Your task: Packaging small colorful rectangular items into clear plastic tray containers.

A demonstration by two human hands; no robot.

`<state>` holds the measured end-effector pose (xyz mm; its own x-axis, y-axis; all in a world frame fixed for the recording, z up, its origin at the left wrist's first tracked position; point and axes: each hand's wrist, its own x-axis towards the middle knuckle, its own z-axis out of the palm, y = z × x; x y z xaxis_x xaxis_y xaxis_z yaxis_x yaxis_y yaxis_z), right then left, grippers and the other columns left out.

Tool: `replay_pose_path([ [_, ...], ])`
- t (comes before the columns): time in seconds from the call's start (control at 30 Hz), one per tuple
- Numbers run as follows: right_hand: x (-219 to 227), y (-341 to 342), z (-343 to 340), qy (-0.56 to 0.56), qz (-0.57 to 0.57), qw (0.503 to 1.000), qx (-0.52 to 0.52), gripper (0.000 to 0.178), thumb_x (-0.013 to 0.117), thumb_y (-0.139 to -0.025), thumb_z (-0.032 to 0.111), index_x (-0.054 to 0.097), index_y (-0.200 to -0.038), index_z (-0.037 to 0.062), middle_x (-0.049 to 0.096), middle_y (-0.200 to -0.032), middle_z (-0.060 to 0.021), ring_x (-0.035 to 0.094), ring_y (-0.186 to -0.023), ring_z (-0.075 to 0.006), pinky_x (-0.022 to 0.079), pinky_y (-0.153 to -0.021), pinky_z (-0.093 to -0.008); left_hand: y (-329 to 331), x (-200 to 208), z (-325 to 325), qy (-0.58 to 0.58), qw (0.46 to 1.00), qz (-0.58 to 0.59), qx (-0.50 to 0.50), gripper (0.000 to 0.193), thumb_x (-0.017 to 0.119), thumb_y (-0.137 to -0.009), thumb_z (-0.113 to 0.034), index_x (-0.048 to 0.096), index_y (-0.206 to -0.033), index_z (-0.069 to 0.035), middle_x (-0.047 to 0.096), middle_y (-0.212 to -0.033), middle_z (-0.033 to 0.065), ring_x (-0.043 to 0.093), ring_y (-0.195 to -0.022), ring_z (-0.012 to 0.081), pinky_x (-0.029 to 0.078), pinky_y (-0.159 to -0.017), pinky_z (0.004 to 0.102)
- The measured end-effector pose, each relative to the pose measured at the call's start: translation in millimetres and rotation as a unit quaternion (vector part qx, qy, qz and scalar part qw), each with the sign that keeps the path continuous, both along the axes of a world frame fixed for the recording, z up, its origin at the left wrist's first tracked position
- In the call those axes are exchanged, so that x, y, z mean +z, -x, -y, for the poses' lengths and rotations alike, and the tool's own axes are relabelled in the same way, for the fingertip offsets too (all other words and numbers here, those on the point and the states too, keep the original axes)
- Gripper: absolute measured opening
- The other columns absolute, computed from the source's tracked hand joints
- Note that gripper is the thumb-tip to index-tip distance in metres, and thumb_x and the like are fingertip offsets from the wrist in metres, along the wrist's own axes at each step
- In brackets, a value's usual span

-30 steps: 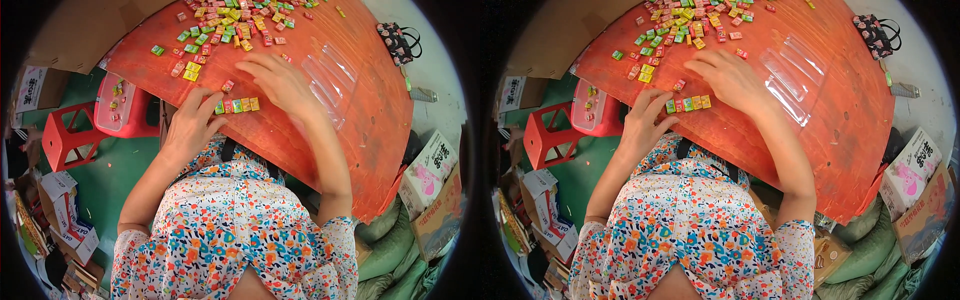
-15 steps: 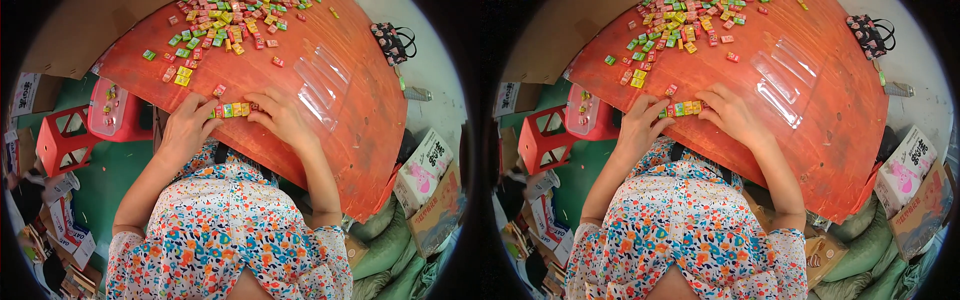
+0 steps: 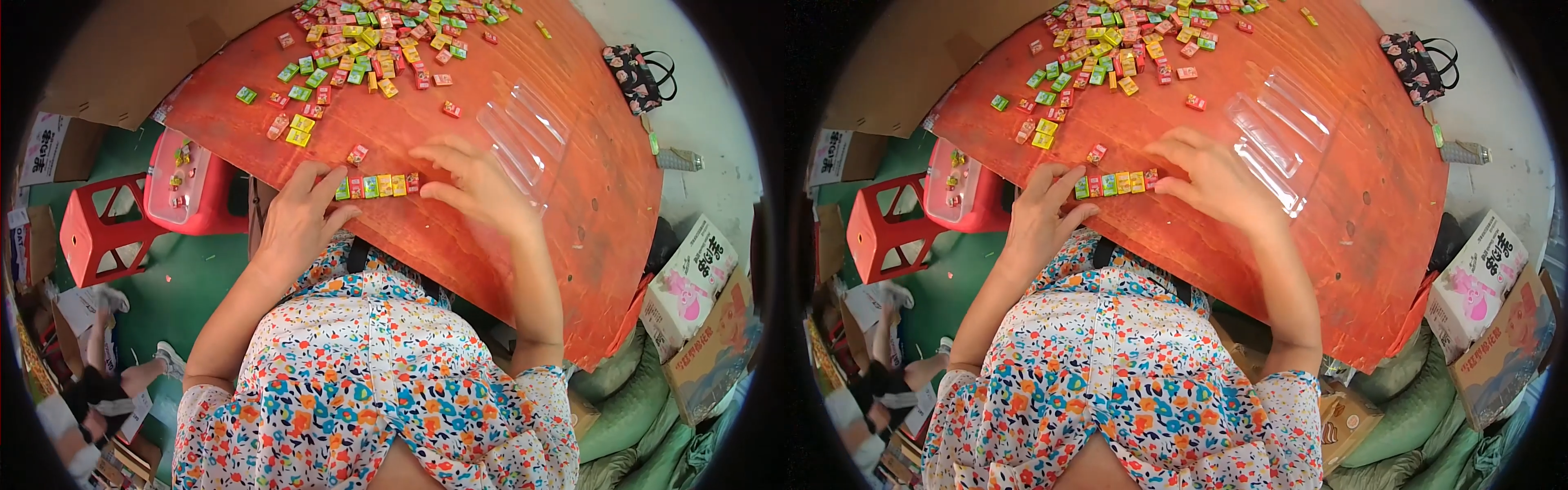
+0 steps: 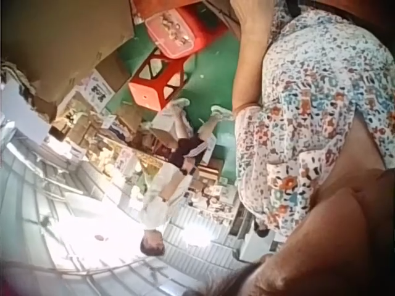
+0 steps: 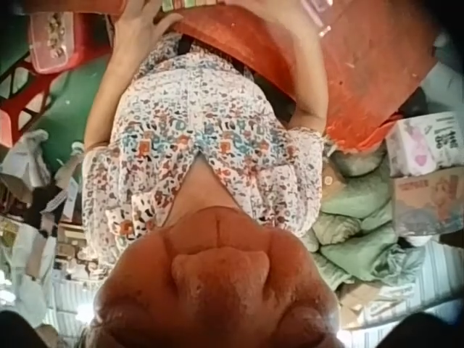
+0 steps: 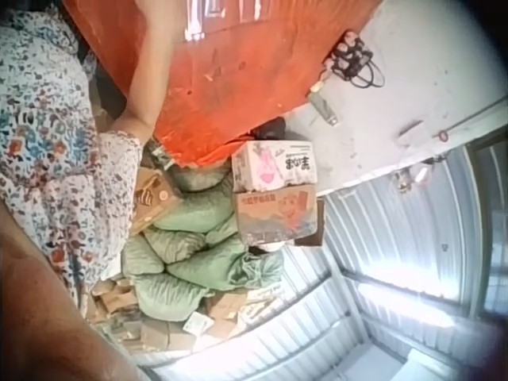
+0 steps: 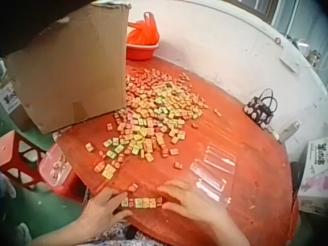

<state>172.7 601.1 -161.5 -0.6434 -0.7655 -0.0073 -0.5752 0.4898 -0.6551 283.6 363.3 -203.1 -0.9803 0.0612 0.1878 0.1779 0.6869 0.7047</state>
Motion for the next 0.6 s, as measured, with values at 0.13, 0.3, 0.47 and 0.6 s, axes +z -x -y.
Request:
replay_pose_path([
  [0.13,-9.5,37.6,0.1,0.003,-0.208,0.973,-0.1,0.029,0.066,-0.084,0.014,0.061,-0.111,0.0044,0.062,-0.108,-0.0157,0.06,-0.097,-0.0344,0.049,-0.084,-0.0428,1.5,0.9,0.1,0.022,1.0,0.001,-0.012,0.046,0.077,-0.073,-0.013,0.059,-0.112,0.002,0.055,-0.104,0.0151,0.062,-0.084,0.0327,0.053,-0.071,0.0395],
  [0.3,-27.7,86.9,14.5,-0.064,-0.244,0.956,-0.152,0.026,0.065,-0.084,0.016,0.064,-0.108,0.005,0.064,-0.104,-0.014,0.061,-0.095,-0.035,0.047,-0.087,-0.0472,0.9,5.3,-3.4,-0.011,0.998,0.061,0.001,0.046,0.077,-0.073,-0.013,0.058,-0.112,0.002,0.054,-0.105,0.015,0.063,-0.083,0.0325,0.053,-0.07,0.0394],
  [0.47,-29.3,84.4,18.5,-0.117,-0.259,0.944,-0.168,0.024,0.063,-0.083,0.012,0.065,-0.106,0.0065,0.065,-0.1,-0.0125,0.064,-0.09,-0.0306,0.05,-0.082,-0.04,1.7,-1.0,-0.8,0.003,1.0,-0.001,-0.013,0.047,0.077,-0.073,-0.013,0.058,-0.113,0.002,0.054,-0.105,0.0147,0.063,-0.081,0.0312,0.053,-0.068,0.0384],
  [0.6,-18.5,35.2,-2.6,0.009,-0.147,0.984,-0.1,0.026,0.062,-0.082,0.008,0.065,-0.108,0.0064,0.065,-0.096,-0.0116,0.065,-0.088,-0.026,0.052,-0.079,-0.0343,1.9,4.0,1.3,-0.006,1.0,0.029,-0.008,0.047,0.077,-0.073,-0.014,0.058,-0.114,0.002,0.053,-0.105,0.0147,0.063,-0.082,0.032,0.053,-0.069,0.0392],
])
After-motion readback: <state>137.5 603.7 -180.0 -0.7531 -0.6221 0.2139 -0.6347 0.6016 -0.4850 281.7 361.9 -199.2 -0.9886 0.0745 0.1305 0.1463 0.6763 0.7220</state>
